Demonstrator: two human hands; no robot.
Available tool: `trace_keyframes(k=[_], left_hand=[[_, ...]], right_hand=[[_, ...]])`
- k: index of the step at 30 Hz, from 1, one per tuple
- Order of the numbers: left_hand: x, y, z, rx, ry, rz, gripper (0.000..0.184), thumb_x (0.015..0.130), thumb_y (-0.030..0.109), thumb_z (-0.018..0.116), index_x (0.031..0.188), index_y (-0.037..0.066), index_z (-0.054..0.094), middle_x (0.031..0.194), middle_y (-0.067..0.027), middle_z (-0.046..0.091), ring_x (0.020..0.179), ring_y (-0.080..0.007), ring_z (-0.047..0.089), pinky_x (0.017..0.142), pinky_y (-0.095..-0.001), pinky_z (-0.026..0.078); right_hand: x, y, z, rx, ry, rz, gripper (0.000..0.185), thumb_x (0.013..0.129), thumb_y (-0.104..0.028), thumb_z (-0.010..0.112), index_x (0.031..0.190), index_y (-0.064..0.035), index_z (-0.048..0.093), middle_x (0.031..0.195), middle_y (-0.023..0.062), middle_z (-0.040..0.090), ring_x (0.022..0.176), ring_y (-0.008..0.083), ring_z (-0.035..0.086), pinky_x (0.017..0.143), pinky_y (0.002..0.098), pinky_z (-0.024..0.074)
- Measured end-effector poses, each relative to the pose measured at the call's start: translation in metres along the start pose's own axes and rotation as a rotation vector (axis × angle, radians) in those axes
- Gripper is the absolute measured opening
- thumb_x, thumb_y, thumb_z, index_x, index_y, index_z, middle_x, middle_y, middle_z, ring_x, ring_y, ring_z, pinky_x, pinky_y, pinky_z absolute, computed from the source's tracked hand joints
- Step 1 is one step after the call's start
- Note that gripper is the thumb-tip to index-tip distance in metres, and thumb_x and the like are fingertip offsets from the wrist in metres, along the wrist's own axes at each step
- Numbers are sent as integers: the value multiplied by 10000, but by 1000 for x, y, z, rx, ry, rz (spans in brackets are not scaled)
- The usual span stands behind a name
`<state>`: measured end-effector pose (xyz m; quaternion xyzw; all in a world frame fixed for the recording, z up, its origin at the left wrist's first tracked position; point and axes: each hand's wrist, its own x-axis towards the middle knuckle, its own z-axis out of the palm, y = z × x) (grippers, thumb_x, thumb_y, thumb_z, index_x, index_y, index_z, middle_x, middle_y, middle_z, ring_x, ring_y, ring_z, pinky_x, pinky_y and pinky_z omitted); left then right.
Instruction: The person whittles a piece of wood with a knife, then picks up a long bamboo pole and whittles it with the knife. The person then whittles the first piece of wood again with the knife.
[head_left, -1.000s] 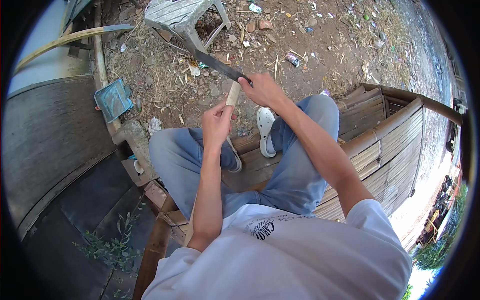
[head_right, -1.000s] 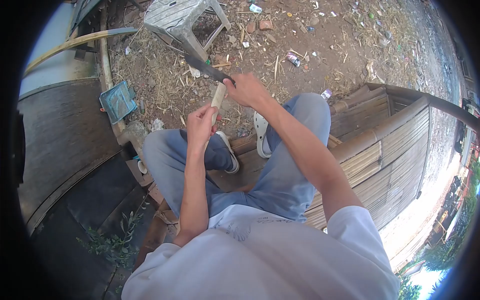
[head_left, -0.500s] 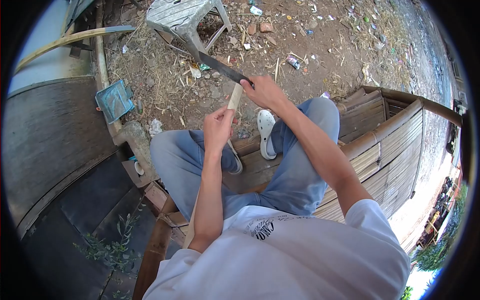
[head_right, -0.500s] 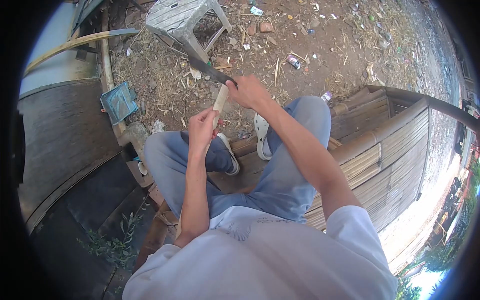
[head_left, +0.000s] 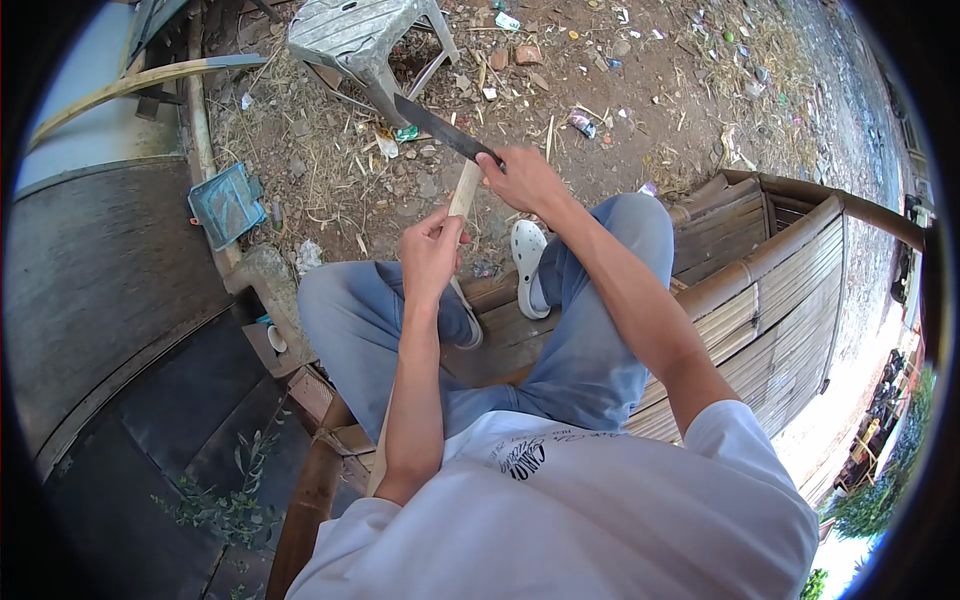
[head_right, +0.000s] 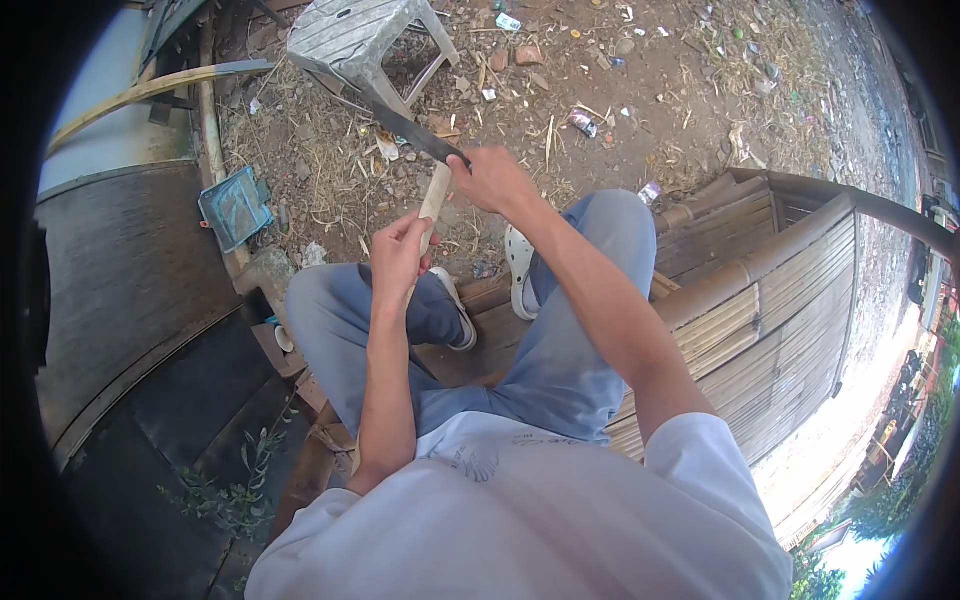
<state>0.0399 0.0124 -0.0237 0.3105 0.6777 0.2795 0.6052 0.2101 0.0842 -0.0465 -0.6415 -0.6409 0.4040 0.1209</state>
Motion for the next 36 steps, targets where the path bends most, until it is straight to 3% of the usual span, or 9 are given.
trace_keyframes(k=[5,8,11,12,17,19,23,33,36], left_hand=[[-8,9,-7,-102,-57,-40,375,901,166,586,1260,66,630,652,-13,605,434,-46,452,407,-220,344],[-8,12,-1,-61,-46,43,380,907,161,586,1273,63,618,653,-6,599,440,-41,450,403,-218,339],[-11,17,0,-33,-34,77,375,906,148,584,1250,1,612,707,-41,608,426,-50,439,382,-189,314],[-11,18,-1,-32,-35,83,375,906,148,584,1250,1,612,707,-41,608,426,-50,439,382,-189,314],[-12,18,-4,-107,-67,58,373,916,137,580,1271,26,609,666,-6,596,441,-32,441,394,-211,321],[-15,24,-7,-156,-73,29,364,915,137,582,1254,10,613,673,-12,597,439,-35,440,392,-204,314],[-16,27,-8,-227,-117,-9,355,912,137,582,1228,-23,610,691,-26,593,430,-46,437,384,-187,300],[-16,33,-15,-323,-147,-54,378,916,154,572,1253,-16,589,720,-49,601,435,-60,447,381,-199,295],[-13,31,-16,-250,-164,-33,371,923,178,560,1235,-20,591,731,-55,593,442,-86,458,391,-220,335]], right_hand=[[-17,-8,1,-34,-15,-42,421,954,-365,494,903,11,678,755,272,650,773,465,638,741,516,507],[-10,2,1,104,136,-58,435,946,-366,544,778,23,641,584,253,557,553,430,569,550,476,441],[-20,-12,-6,95,124,-9,427,948,-354,546,780,28,639,572,244,550,533,413,566,526,463,432],[-28,-13,0,61,167,-144,418,946,-344,554,781,29,640,565,242,549,516,409,560,507,457,424],[-17,-5,-3,116,248,-39,392,949,-329,551,808,24,649,589,254,562,535,438,558,528,479,433],[-31,-13,-1,74,200,-154,387,953,-323,548,820,27,647,582,249,555,531,436,556,522,471,431],[-17,-9,-9,161,221,-40,368,958,-331,544,849,3,654,557,223,539,499,396,548,507,450,418],[-37,-14,-2,242,231,-192,371,952,-336,552,837,3,650,548,196,527,477,357,509,509,429,407],[-31,-20,-9,240,176,-99,363,957,-323,543,835,1,652,548,195,530,482,363,519,513,429,412]])
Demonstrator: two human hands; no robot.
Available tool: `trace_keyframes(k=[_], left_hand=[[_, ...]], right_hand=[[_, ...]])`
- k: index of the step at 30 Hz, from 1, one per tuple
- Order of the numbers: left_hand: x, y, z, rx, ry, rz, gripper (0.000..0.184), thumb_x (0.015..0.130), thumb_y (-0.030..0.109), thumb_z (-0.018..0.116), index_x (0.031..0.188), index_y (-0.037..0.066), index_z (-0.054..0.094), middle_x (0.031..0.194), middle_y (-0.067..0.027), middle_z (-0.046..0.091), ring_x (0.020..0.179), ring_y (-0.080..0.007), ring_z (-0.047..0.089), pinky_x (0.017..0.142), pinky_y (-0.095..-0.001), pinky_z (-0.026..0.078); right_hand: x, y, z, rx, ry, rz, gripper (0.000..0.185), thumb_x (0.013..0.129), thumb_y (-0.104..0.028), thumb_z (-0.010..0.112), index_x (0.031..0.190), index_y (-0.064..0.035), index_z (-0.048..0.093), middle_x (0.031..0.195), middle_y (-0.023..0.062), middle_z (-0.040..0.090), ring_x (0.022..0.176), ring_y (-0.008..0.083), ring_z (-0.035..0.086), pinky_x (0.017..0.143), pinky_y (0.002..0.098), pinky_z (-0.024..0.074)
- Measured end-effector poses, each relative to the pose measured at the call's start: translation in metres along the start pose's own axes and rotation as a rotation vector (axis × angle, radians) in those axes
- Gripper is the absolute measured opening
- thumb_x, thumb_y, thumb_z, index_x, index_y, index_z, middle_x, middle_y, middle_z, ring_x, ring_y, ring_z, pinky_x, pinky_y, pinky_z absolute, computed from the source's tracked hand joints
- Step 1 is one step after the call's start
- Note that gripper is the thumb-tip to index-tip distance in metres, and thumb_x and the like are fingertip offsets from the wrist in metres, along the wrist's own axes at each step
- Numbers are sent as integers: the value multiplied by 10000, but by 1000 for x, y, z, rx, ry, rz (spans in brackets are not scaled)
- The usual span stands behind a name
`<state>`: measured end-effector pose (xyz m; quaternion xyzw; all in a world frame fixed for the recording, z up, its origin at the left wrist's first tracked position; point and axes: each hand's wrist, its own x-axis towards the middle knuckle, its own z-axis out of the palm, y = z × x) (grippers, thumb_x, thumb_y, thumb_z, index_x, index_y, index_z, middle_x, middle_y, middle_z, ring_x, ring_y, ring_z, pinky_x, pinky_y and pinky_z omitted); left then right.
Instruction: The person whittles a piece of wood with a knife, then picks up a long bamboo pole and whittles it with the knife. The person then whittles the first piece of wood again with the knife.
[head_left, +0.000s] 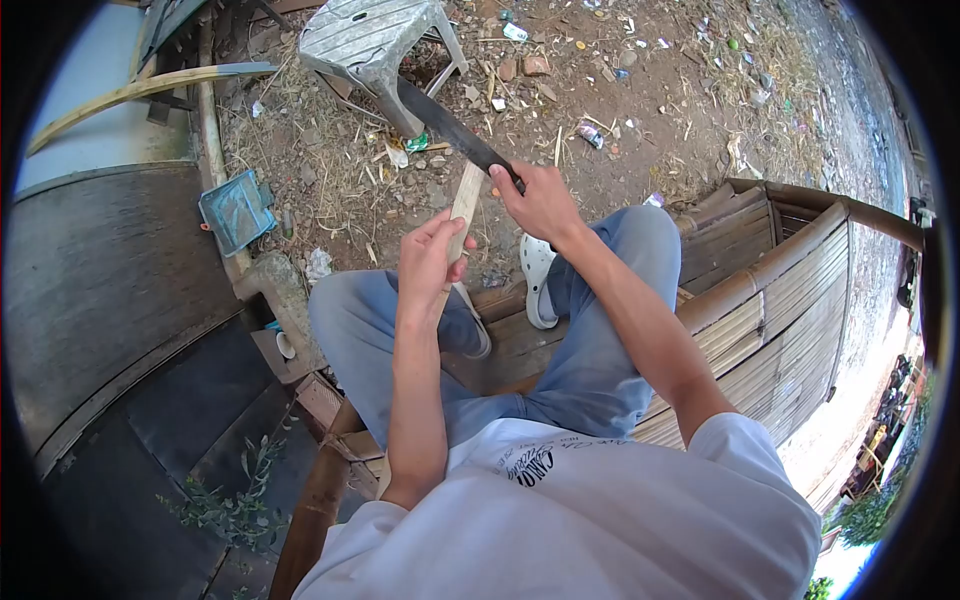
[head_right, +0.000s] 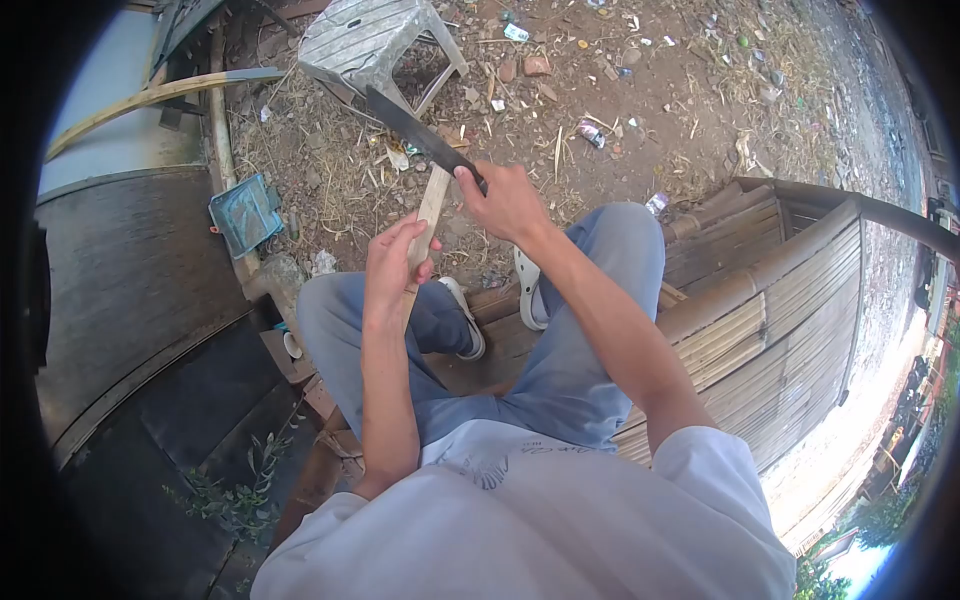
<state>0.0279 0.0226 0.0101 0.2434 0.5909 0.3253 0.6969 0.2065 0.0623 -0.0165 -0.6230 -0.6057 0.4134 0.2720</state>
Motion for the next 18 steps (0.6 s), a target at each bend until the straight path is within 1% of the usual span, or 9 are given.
trace_keyframes(k=[2,4,5,8,10,11,13,14,18], left_hand=[[-2,3,0,-43,2,14,366,926,187,554,1221,-25,593,739,-61,598,442,-88,461,388,-224,334],[-4,1,1,-39,20,-9,380,923,179,558,1251,-11,587,733,-53,598,443,-77,458,386,-214,319],[-5,1,1,-34,37,-33,398,919,171,563,1280,2,582,727,-45,598,444,-67,455,383,-204,304],[4,-1,1,-30,16,-26,404,917,177,561,1283,7,582,731,-42,601,444,-67,451,384,-199,311],[3,-4,-1,-47,15,-35,407,916,177,560,1284,5,580,730,-41,602,443,-67,450,386,-200,314],[2,-4,-3,-56,15,-42,409,915,177,559,1285,3,578,728,-40,603,442,-68,450,388,-201,317],[5,-1,0,-34,28,-33,413,914,174,556,1289,1,574,725,-39,602,441,-69,451,389,-203,316],[6,-1,2,-12,35,-25,417,913,172,553,1292,-1,569,721,-39,602,441,-70,452,389,-205,315],[3,-2,-3,-53,44,-52,416,912,167,548,1291,-2,569,716,-39,601,439,-70,451,388,-206,306]], right_hand=[[-1,3,1,33,12,49,360,958,-320,543,836,0,653,548,196,533,485,366,526,513,432,413],[-8,7,6,-30,31,-105,375,960,-334,538,831,-2,656,547,201,538,493,372,543,513,440,417],[-4,10,6,-28,29,-109,375,960,-334,538,831,-2,656,547,201,538,493,372,543,513,440,417],[-3,11,5,-98,-9,30,376,960,-337,539,838,-3,662,544,204,540,489,376,546,508,448,418],[-9,8,5,-142,-61,-45,390,947,-353,531,846,0,661,592,225,595,591,427,614,578,481,482],[-7,7,5,-140,-64,-46,390,947,-353,531,846,0,661,592,225,595,591,427,614,578,481,482],[1,9,2,-126,-57,21,350,954,-323,551,855,-9,668,549,204,543,484,378,543,511,450,424],[5,12,5,-76,8,18,368,954,-340,547,846,-8,664,551,204,545,482,374,546,509,445,425],[-2,13,8,-86,-18,-61,367,955,-340,545,846,-10,661,551,203,541,485,366,546,510,438,422]])
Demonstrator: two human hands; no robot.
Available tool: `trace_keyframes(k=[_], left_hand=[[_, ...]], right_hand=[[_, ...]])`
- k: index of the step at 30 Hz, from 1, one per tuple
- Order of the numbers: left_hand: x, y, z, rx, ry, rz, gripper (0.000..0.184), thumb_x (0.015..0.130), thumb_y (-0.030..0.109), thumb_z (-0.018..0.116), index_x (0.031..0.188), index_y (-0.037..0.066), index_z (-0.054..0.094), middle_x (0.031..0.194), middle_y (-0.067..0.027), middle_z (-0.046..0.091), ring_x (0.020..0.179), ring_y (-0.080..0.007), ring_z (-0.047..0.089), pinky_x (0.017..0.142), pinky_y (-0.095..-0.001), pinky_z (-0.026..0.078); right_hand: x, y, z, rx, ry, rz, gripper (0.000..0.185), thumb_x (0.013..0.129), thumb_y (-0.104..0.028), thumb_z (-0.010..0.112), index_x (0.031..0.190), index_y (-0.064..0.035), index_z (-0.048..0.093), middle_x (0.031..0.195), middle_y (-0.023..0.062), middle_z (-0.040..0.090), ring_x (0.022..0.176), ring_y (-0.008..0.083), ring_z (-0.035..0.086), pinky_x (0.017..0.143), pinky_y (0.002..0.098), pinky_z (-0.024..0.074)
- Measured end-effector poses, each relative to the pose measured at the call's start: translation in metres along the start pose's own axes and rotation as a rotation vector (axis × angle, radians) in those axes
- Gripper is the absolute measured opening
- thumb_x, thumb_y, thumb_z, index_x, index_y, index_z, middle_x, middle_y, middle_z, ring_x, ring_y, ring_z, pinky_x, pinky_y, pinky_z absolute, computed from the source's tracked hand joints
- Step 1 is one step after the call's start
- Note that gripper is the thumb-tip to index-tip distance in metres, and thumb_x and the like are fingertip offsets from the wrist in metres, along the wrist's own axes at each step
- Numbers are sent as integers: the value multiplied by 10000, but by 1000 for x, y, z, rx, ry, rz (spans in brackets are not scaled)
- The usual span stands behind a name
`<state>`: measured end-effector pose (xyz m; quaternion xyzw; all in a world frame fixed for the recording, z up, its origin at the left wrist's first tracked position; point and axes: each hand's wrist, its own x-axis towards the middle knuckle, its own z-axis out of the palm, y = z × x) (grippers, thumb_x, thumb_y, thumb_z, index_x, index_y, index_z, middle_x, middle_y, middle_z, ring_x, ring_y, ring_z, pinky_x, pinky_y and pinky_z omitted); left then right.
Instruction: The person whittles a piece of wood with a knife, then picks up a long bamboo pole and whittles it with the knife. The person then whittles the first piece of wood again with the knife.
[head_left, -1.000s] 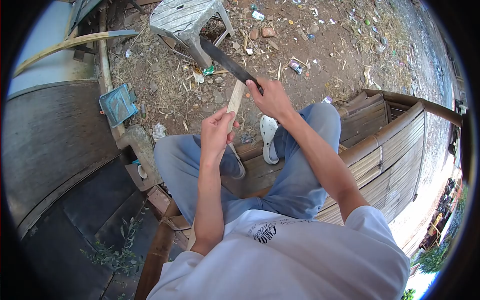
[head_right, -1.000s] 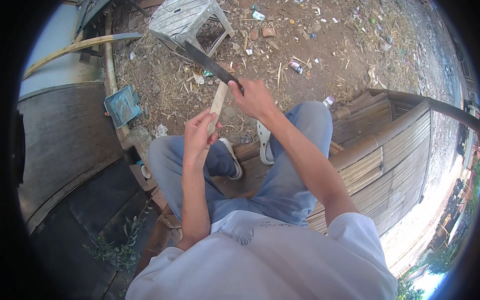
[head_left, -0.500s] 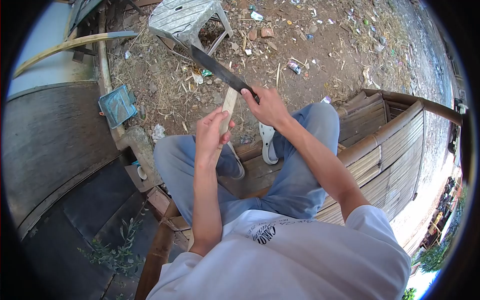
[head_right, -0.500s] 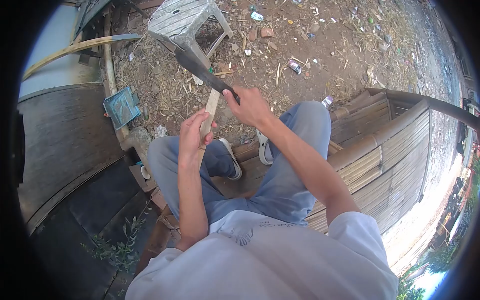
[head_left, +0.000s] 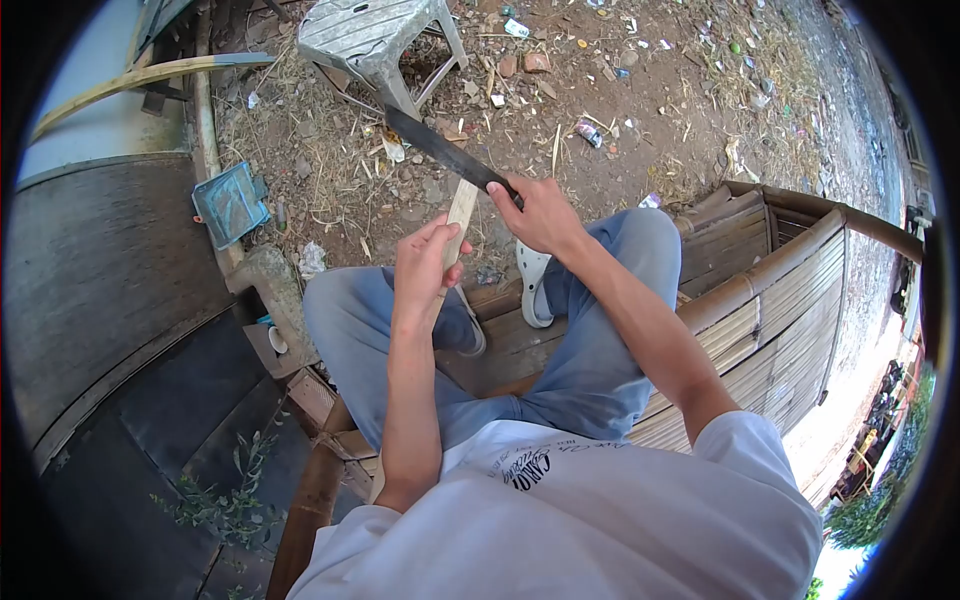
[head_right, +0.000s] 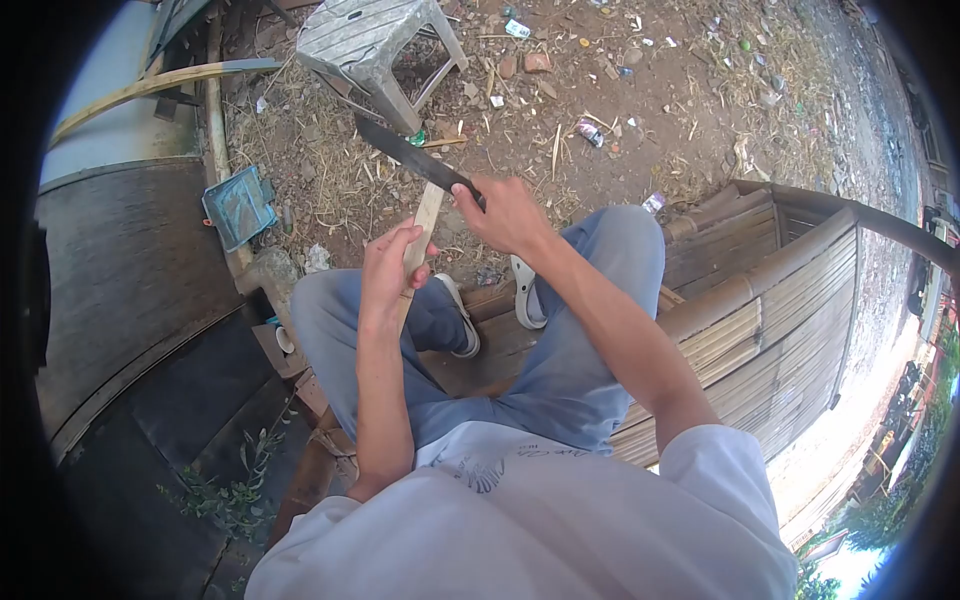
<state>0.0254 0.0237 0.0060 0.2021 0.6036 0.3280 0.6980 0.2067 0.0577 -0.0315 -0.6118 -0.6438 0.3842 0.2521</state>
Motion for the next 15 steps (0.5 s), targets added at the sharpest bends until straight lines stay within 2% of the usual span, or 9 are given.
trace_keyframes(k=[5,6,11,13,15], left_hand=[[-5,5,2,-4,-5,24,412,911,166,548,1282,-11,571,720,-34,596,442,-65,452,386,-193,304],[-6,4,2,-5,-2,26,412,911,166,548,1282,-11,571,720,-34,596,442,-65,452,386,-193,304],[-2,6,4,9,1,18,399,915,166,547,1274,-6,577,720,-31,591,440,-65,450,387,-193,308],[-7,3,1,-10,-2,1,400,916,167,546,1277,-4,577,719,-29,591,437,-66,449,384,-194,307],[-5,0,-3,-25,-7,-7,401,916,168,545,1279,-1,577,719,-28,591,435,-66,449,382,-195,305]], right_hand=[[3,-12,-8,-21,-47,139,366,961,-340,532,863,-15,668,555,197,535,501,357,548,522,431,421],[-6,-11,-3,35,14,7,390,965,-351,526,843,-7,663,548,198,531,490,358,539,517,433,416],[4,-6,-7,-4,38,78,396,964,-344,530,811,1,650,541,205,527,486,367,538,515,431,418],[-4,-12,-8,14,-87,129,403,958,-357,539,818,3,652,546,209,534,496,377,544,519,431,424],[-5,-11,-5,-5,-64,81,407,956,-363,541,817,3,652,546,212,533,496,381,543,522,434,426]])
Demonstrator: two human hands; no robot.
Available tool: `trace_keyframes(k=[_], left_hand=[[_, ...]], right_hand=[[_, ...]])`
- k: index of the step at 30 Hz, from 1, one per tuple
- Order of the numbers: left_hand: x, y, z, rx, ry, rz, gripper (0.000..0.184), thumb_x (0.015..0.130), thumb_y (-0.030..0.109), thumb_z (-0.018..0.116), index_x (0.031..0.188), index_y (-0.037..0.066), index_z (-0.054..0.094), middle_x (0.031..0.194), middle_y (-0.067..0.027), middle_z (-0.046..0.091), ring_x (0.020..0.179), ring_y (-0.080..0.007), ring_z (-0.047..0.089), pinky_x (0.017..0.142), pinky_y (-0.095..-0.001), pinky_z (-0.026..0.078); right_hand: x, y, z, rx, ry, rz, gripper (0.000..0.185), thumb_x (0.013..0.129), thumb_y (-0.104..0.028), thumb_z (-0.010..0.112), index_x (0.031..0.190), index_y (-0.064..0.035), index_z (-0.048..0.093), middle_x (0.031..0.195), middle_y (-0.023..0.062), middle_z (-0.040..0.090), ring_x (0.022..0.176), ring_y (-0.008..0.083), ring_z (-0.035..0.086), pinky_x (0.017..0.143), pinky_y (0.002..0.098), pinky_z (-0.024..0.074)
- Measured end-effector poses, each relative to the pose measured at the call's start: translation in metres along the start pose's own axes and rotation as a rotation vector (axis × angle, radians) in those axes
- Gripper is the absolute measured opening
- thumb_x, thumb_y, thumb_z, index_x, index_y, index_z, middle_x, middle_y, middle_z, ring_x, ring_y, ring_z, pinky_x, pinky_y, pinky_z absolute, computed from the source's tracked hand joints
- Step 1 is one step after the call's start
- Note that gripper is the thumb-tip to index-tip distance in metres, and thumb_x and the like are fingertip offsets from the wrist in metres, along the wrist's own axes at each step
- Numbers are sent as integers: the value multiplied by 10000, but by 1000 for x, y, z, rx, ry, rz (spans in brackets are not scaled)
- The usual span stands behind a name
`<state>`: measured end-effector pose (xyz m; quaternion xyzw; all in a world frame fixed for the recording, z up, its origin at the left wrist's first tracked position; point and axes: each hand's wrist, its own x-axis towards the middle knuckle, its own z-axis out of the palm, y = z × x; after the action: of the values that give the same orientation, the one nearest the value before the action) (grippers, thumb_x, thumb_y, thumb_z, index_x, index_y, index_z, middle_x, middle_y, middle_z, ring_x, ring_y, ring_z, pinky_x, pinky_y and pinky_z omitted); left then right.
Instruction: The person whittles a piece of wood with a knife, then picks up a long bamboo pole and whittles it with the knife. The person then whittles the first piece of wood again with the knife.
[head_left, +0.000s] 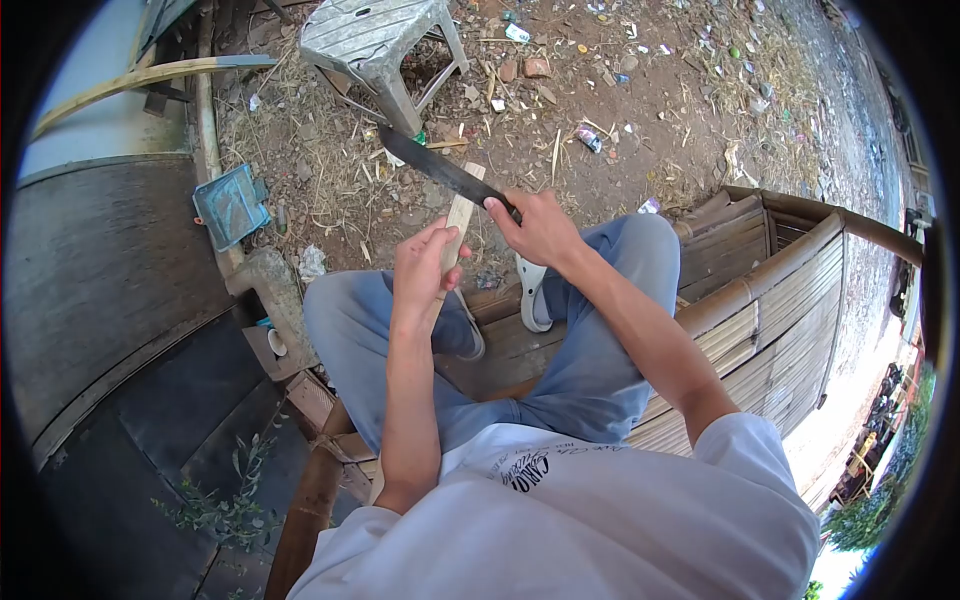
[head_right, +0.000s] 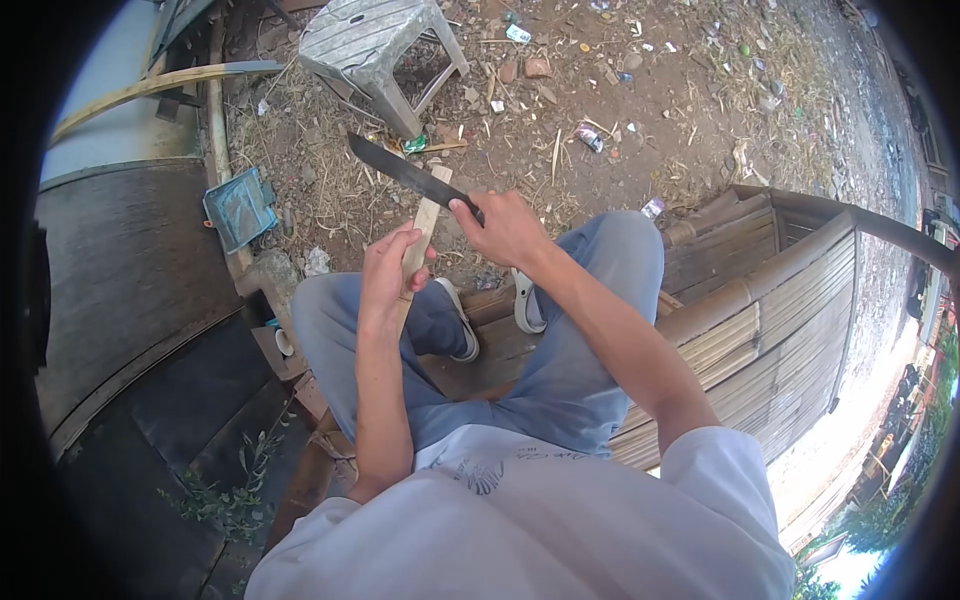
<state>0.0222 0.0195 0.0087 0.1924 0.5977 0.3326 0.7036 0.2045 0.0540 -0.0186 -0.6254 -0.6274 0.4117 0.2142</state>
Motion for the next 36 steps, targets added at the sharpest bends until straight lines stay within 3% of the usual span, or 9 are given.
trace_keyframes(k=[2,4,7,9,14,19,28,32,36], left_hand=[[9,-4,4,88,1,54,369,929,179,530,1223,-40,569,731,-55,588,437,-83,450,388,-220,328],[-1,8,16,68,-38,71,373,930,167,539,1249,-25,572,723,-47,589,439,-75,454,383,-210,317],[-17,22,20,37,-77,85,371,940,142,543,1275,-14,572,705,-38,582,437,-68,452,380,-201,307],[-25,29,24,-28,-39,133,366,941,142,540,1264,-27,572,695,-35,573,418,-70,435,373,-202,304],[-38,35,29,92,-67,193,223,938,91,521,1090,-46,609,696,-39,567,411,-64,421,362,-207,319],[-55,33,52,158,-136,297,184,941,84,516,1041,-39,609,690,-36,561,411,-52,416,361,-204,319],[-100,38,103,293,-297,430,195,962,90,503,1066,-44,600,692,-36,555,418,-40,414,363,-205,304],[-117,43,131,393,-410,434,221,971,120,485,1095,-22,601,688,-33,556,412,-42,423,362,-201,304],[-123,41,158,428,-505,419,238,974,157,479,1104,4,606,682,-37,559,409,-64,457,360,-208,327]], right_hand=[[7,12,0,-45,38,-51,411,953,-369,544,817,3,651,545,216,532,497,384,543,524,436,429],[31,32,-1,-49,148,130,413,948,-371,530,856,4,678,618,237,601,597,424,605,588,495,464],[26,36,-14,195,187,262,497,972,-417,493,772,23,611,548,164,554,524,301,574,544,421,435],[23,39,-23,513,200,339,499,986,-438,490,732,-16,570,572,26,522,506,127,505,507,330,408],[-24,12,-50,791,223,321,333,974,-362,567,784,-91,527,603,-40,487,467,43,437,426,223,353],[-95,-21,-28,1166,14,433,222,938,-300,632,949,-94,551,621,-50,441,460,49,410,424,222,329],[-179,-53,6,1657,227,388,198,951,-259,604,1007,-70,584,698,-17,513,558,75,488,494,224,386],[-210,-46,7,1477,223,531,235,930,-186,575,1121,-50,592,803,5,589,603,85,516,536,231,421],[-234,-50,10,1451,192,522,247,943,-256,567,1109,-73,570,840,-10,577,639,87,528,556,223,412]])
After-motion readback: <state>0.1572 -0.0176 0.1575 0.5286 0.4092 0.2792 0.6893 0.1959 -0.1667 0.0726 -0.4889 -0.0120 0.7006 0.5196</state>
